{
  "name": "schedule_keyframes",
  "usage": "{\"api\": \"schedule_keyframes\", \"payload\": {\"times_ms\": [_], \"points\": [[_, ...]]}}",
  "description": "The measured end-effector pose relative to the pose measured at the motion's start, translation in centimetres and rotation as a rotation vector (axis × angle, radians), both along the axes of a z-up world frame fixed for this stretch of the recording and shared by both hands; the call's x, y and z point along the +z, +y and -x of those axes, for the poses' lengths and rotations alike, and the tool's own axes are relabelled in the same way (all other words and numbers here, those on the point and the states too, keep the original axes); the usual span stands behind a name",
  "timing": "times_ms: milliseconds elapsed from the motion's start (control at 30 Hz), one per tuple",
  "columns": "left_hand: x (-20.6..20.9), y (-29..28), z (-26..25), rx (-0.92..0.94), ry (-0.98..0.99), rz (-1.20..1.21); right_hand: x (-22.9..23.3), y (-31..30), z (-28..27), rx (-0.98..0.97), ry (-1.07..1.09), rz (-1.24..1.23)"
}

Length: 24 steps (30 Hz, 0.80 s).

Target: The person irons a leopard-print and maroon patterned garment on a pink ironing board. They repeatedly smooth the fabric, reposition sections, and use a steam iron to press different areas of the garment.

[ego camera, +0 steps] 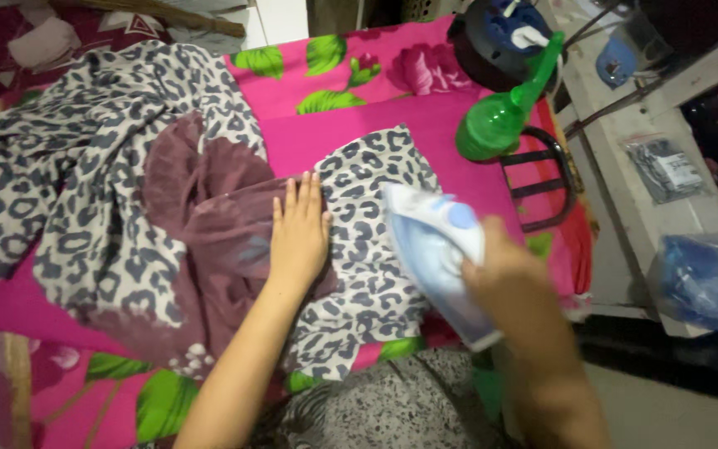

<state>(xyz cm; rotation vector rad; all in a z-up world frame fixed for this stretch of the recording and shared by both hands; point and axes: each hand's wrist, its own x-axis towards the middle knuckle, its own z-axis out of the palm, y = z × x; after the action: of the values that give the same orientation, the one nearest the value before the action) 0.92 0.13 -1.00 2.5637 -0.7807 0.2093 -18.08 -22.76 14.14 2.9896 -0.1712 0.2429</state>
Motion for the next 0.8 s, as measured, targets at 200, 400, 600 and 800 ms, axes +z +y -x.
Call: {"api": "schedule_keyframes", "payload": {"times_ms": [200,400,600,800], "points": [[-3.0,1.1,-0.2,0.069,-0.022,0.037,-3.7,4.0,-6.3,-0.22,0.114,-0.386],[-4.1,0.8,-0.2,0.13,-0.067,0.009,-2.7,-0.6,-10.1,-0.459,0.129,-0.382],[-3.7,1.0,-0.4,0.13,-0.059,-0.004,-2.6,0.4,-2.3,-0.275,0.048,-0.323],[-3.4,1.5,-0.3,0.129,-0.045,-0.025,-2.2,2.2,0.7,-0.43,0.135,-0.359]]}}
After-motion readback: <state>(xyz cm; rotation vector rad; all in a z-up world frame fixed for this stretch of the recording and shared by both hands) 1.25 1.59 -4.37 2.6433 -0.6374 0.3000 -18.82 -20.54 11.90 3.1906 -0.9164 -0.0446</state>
